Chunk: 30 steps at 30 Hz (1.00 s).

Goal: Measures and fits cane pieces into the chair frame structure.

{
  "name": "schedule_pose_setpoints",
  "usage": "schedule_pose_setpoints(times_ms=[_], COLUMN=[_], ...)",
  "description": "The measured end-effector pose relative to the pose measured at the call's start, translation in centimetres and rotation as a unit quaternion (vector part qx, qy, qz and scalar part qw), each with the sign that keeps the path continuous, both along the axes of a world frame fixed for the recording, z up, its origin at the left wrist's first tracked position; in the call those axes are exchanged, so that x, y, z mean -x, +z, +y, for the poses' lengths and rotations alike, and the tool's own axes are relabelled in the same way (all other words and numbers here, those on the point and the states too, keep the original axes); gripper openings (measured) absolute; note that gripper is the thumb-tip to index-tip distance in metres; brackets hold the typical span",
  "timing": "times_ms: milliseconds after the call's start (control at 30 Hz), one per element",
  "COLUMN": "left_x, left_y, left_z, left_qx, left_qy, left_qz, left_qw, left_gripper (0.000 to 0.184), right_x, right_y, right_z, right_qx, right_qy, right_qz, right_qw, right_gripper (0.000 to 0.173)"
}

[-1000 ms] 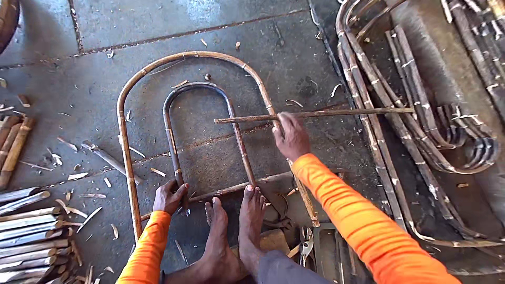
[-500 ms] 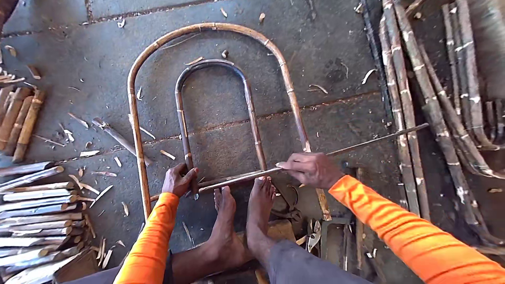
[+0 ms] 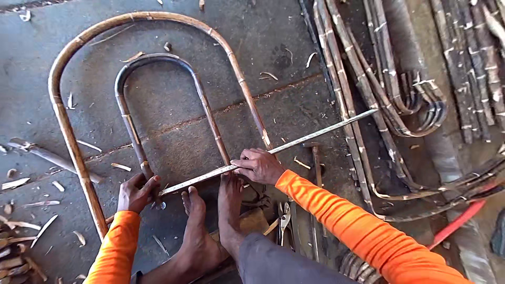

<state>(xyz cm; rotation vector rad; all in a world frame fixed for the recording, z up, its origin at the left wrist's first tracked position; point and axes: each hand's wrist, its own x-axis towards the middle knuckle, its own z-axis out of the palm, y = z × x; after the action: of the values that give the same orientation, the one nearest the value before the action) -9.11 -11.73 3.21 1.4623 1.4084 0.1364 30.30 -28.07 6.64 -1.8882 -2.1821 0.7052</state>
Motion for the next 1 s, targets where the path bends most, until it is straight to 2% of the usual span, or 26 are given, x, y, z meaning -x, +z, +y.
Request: schedule_pose_setpoints(times_ms=[1000], left_x=[0.27], left_y=[-0.27], left_z=[-0.06], left_qx=[0.004], left_qy=[0.017], left_qz=[0.000], left_qw=[1.000], left_gripper=[0.028], right_x=[-0.20], right_y=[0.21], right_z=[0.99], right_qx=[0.046], right_qy=[-0.007], right_qz=[0.045], right_qw=[0.998], right_gripper=[0.029])
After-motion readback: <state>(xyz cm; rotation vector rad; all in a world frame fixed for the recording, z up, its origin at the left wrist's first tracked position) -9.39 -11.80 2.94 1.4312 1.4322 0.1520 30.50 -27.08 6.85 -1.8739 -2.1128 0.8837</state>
